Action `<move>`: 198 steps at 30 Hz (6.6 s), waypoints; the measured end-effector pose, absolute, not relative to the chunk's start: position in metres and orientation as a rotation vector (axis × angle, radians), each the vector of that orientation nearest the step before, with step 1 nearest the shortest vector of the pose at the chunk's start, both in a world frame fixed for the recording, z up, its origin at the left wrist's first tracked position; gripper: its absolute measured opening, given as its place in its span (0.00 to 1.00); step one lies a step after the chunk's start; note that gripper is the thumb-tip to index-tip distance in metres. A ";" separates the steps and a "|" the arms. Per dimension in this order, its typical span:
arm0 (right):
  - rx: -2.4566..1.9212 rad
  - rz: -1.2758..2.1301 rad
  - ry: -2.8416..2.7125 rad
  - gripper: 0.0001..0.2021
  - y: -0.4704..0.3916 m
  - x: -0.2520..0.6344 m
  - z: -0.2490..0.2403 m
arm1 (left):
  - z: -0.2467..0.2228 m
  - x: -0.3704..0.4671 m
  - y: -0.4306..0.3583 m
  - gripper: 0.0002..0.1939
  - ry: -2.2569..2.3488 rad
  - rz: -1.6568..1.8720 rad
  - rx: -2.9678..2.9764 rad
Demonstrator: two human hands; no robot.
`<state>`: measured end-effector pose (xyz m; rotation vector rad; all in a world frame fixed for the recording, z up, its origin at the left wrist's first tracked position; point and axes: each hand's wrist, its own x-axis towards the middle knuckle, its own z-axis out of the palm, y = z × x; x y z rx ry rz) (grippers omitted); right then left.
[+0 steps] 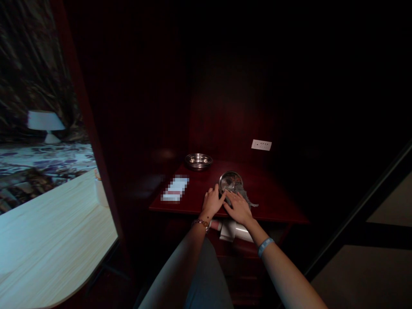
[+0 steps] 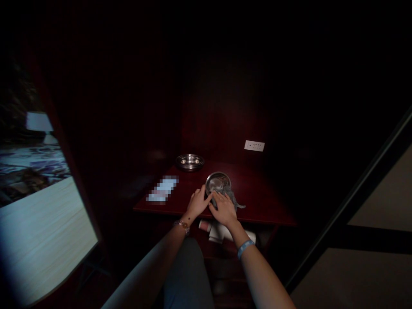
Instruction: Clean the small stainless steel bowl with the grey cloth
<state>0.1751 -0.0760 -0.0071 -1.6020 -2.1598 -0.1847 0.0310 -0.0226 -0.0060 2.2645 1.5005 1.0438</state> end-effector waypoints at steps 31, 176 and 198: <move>-1.549 -0.106 -2.245 0.31 -0.079 0.174 -0.001 | -0.004 0.030 -0.016 0.29 1.508 1.044 2.198; -1.570 -0.232 -2.255 0.21 -0.075 0.183 0.009 | -0.008 0.026 -0.014 0.20 1.418 1.152 2.109; -1.655 -0.343 -2.192 0.19 -0.076 0.179 0.010 | 0.011 0.027 -0.029 0.21 1.529 1.057 2.045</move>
